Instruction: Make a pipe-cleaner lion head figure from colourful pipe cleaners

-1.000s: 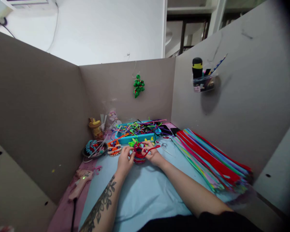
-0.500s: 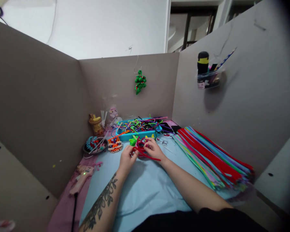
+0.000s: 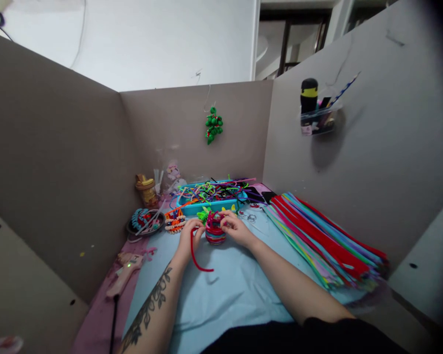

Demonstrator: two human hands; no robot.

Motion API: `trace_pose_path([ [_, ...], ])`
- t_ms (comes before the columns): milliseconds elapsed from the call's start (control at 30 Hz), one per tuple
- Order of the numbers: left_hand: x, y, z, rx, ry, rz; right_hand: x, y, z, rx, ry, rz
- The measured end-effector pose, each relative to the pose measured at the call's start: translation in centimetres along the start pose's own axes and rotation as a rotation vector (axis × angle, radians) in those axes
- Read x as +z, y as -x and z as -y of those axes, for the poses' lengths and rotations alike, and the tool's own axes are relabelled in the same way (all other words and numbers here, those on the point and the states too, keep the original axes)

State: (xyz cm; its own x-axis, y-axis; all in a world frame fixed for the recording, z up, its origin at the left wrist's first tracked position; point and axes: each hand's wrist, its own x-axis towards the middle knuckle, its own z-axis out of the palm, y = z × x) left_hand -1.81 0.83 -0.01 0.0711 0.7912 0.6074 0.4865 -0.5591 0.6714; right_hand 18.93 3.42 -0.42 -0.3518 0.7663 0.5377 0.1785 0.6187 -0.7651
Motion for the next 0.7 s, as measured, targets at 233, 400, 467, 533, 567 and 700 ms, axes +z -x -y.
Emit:
trace_pose_path([
  [233, 0.7, 0.2, 0.4, -0.084, 0.192, 0.165, 0.0, 0.4, -0.1, 0.008, 0.061, -0.154],
  [400, 1.3, 0.5, 0.4, -0.056, 0.145, 0.127, 0.8, 1.1, 1.9, -0.156, 0.411, -0.329],
  [467, 1.4, 0.6, 0.3, -0.032, 0.126, 0.128, 1.3, 1.1, 2.5, -0.130, 0.465, -0.313],
  [533, 1.3, 0.6, 0.1, -0.009, 0.094, 0.129, 1.6, 1.0, 2.6, -0.074, 0.473, -0.291],
  [567, 1.2, 0.5, 0.0, 0.004, 0.077, 0.128, 1.8, 1.0, 2.5, -0.048, 0.469, -0.277],
  [700, 1.0, 0.4, -0.4, 0.054, 0.039, 0.126, 2.1, 0.8, 2.1, 0.032, 0.413, -0.222],
])
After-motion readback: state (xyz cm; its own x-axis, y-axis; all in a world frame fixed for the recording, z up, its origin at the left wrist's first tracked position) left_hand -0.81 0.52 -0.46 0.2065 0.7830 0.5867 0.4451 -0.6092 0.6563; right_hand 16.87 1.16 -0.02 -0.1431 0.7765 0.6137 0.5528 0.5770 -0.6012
